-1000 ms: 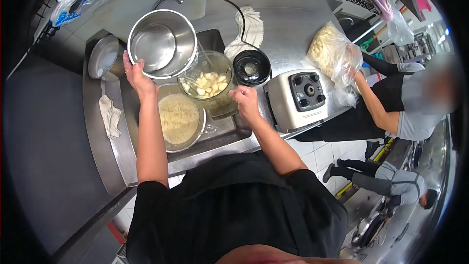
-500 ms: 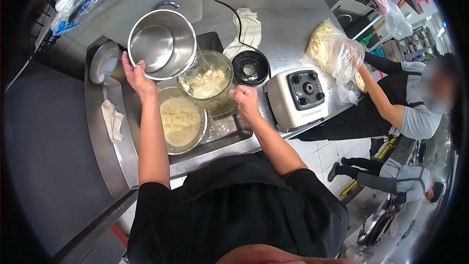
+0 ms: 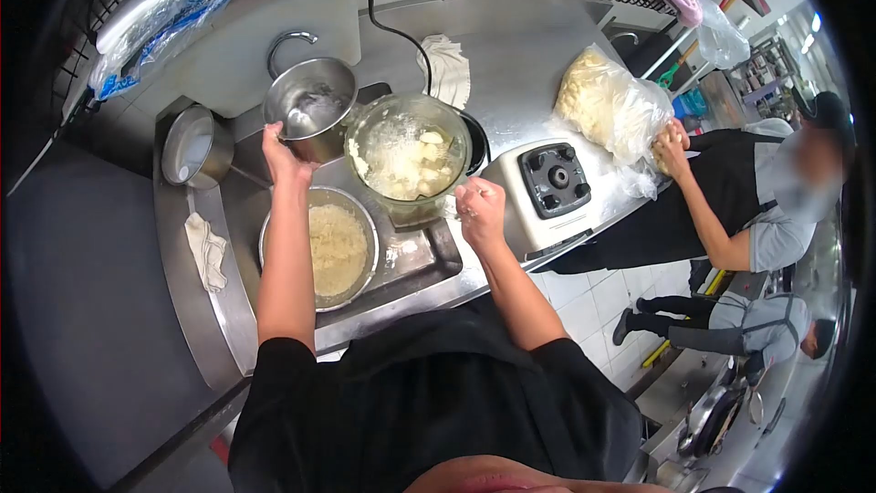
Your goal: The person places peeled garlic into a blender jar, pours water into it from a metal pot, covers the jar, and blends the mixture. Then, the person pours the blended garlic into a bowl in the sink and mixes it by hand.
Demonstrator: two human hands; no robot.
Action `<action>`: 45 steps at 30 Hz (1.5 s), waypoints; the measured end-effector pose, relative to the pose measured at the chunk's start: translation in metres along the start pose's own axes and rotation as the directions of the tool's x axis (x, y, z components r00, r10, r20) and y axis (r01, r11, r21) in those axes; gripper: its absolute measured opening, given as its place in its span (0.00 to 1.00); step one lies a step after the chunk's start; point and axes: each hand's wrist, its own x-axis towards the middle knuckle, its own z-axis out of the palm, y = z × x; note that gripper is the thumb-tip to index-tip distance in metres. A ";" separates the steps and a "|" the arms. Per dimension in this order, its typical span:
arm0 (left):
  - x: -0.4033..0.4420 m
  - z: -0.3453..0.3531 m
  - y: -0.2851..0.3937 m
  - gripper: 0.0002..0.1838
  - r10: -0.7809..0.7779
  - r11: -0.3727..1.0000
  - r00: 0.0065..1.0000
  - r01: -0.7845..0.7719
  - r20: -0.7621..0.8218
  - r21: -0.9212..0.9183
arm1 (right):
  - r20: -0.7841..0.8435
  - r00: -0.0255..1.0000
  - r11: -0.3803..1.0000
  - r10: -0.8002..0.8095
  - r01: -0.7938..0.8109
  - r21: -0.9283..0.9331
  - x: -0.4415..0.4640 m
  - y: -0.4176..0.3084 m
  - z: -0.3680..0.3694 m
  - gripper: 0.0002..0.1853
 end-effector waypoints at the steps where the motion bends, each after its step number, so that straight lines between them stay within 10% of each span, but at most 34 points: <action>1: 0.007 -0.001 -0.009 0.27 -0.003 1.000 1.000 0.003 0.005 -0.008 | -0.011 1.000 1.000 -0.018 0.019 0.007 -0.003 -0.007 -0.003 0.13; 12: 0.161 -0.002 -0.121 0.21 0.040 0.987 0.996 -0.027 0.081 -0.158 | -0.191 0.934 0.926 -0.301 0.334 0.176 -0.050 -0.148 -0.018 0.09; 17: 0.168 0.011 -0.142 0.22 0.159 0.971 0.985 -0.145 0.062 -0.188 | -0.449 0.697 0.822 -0.559 0.539 -0.186 -0.068 -0.207 -0.029 0.14; 20: 0.161 0.020 -0.142 0.32 0.137 0.983 0.988 -0.127 0.068 -0.131 | -0.507 0.731 0.836 -0.457 0.548 0.038 -0.073 -0.236 -0.035 0.12; 22: 0.156 0.029 -0.143 0.34 0.116 0.991 0.992 -0.113 0.040 -0.078 | 0.021 0.861 0.862 -0.507 0.507 0.028 -0.075 -0.247 -0.070 0.15; 30: 0.156 0.040 -0.133 0.44 -0.032 0.998 0.988 0.023 0.152 0.066 | -0.382 0.740 0.816 -0.553 0.574 -0.069 -0.054 -0.244 -0.075 0.10; 37: 0.152 0.017 -0.082 0.53 0.011 0.992 0.991 0.005 -0.130 0.123 | -0.218 0.876 0.897 -0.431 0.443 0.005 -0.025 -0.231 -0.111 0.13; 43: 0.240 -0.014 -0.045 0.28 0.042 0.980 0.998 -0.030 -0.054 0.196 | -0.130 0.909 0.910 -0.397 0.408 0.073 -0.022 -0.227 -0.144 0.14; 45: 0.244 -0.019 -0.034 0.13 0.014 0.960 0.999 -0.025 0.038 0.281 | -0.448 0.807 0.901 -0.386 0.434 0.004 -0.021 -0.228 -0.133 0.14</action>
